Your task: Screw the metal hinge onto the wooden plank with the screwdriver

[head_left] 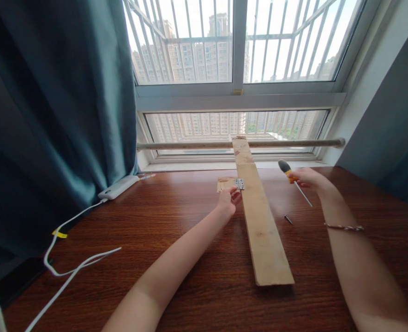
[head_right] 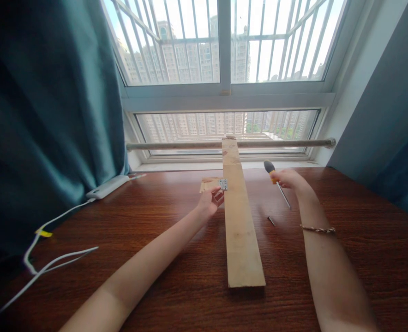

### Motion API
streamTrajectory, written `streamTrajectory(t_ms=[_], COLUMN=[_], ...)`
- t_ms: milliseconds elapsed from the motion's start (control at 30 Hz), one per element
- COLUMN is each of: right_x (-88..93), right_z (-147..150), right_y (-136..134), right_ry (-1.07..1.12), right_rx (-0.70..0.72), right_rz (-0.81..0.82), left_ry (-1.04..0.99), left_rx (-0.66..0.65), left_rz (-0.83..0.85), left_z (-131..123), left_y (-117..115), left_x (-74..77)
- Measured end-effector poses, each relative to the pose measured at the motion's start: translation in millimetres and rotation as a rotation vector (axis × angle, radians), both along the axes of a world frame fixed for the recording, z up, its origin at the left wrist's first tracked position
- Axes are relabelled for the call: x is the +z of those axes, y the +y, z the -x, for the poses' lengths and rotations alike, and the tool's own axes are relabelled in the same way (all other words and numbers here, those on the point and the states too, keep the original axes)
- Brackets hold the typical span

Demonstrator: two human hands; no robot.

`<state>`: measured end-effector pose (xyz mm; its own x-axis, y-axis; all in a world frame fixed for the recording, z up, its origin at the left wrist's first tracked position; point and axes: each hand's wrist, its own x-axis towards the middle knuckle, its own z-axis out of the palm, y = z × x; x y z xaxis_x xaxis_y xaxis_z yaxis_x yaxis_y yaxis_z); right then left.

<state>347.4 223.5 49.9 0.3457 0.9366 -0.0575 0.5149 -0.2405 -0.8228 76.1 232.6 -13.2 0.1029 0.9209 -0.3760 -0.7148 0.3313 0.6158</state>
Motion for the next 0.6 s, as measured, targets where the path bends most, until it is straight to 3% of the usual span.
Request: streamTrajectory(t_ms=[100, 200, 300, 600], right_x=[27.8, 42.1, 40.7, 17.7], right_z=[5.5, 24.1, 44.5, 84.7], right_y=[-11.1, -20.8, -21.2, -6.6], right_ry=[0.528, 0.779, 0.871, 0.827], right_rx=[0.019, 0.089, 0.113, 0.102], right_rz=[-0.193, -0.405, -0.489, -0.421], left_ry=[0.008, 0.015, 0.019, 0.022], left_rx=[0.004, -0.003, -0.006, 0.008], left_rz=[-0.001, -0.009, -0.007, 0.011], left_z=[-0.4, -0.7, -0.8, -0.3], left_y=[0.5, -0.2, -1.3, -2.7], left_x=[-0.7, 0.0, 1.7, 3.7])
